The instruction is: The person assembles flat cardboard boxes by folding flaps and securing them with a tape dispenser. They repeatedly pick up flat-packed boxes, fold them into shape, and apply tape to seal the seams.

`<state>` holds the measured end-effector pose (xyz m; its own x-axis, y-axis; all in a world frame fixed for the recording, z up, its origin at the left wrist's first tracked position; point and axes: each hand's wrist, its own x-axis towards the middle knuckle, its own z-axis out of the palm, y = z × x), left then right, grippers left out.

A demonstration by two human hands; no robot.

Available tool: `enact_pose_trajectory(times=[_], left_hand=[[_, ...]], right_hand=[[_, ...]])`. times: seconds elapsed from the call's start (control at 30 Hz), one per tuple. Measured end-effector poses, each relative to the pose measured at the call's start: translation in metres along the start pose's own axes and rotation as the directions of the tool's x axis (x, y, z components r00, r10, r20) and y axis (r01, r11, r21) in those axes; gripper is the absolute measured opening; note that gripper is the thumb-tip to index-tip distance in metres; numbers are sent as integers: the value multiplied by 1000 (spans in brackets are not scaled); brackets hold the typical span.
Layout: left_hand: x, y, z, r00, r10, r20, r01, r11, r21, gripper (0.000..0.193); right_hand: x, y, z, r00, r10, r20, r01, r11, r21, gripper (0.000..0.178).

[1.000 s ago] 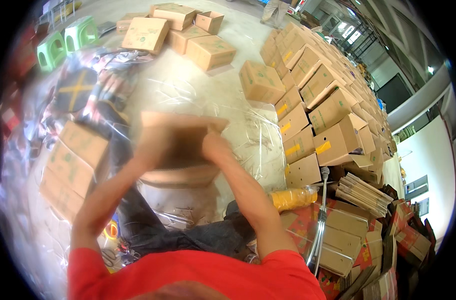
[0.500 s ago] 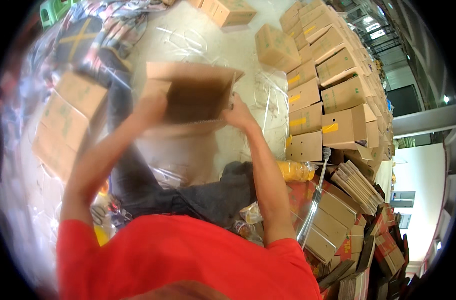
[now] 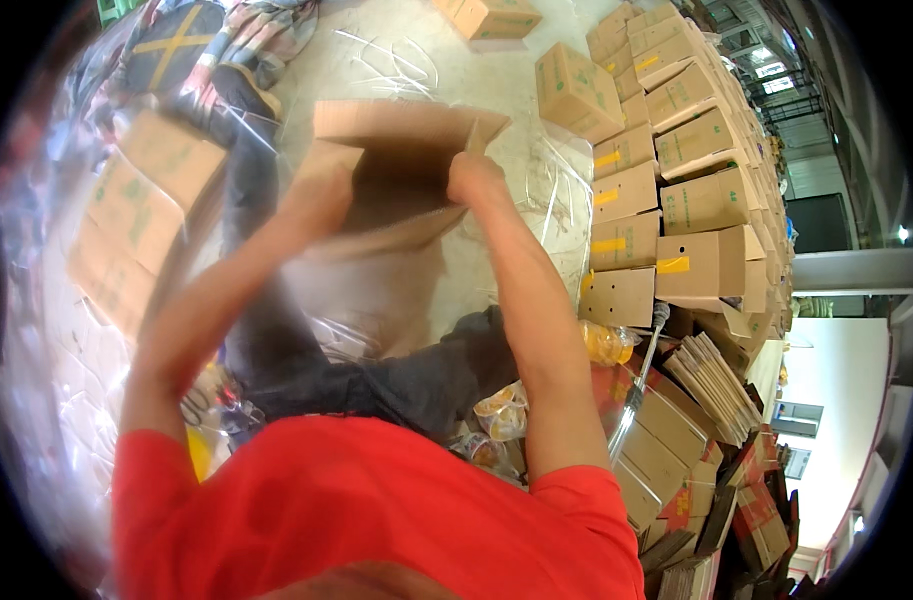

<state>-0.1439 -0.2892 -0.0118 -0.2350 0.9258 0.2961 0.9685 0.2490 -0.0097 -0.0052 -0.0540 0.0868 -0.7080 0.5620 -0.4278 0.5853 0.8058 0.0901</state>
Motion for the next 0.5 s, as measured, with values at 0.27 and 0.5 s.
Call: enact_pose_trajectory(times=[0.27, 0.5], left_hand=[[-2, -15, -24, 944, -186, 272, 243, 951, -192, 33], [-9, -11, -60, 965, -117, 237, 211, 880, -426, 47]], right_hand=[[-32, 11, 14, 951, -308, 10, 289, 903, 319, 43], [-18, 24, 37, 971, -224, -80, 238, 920, 311, 43]])
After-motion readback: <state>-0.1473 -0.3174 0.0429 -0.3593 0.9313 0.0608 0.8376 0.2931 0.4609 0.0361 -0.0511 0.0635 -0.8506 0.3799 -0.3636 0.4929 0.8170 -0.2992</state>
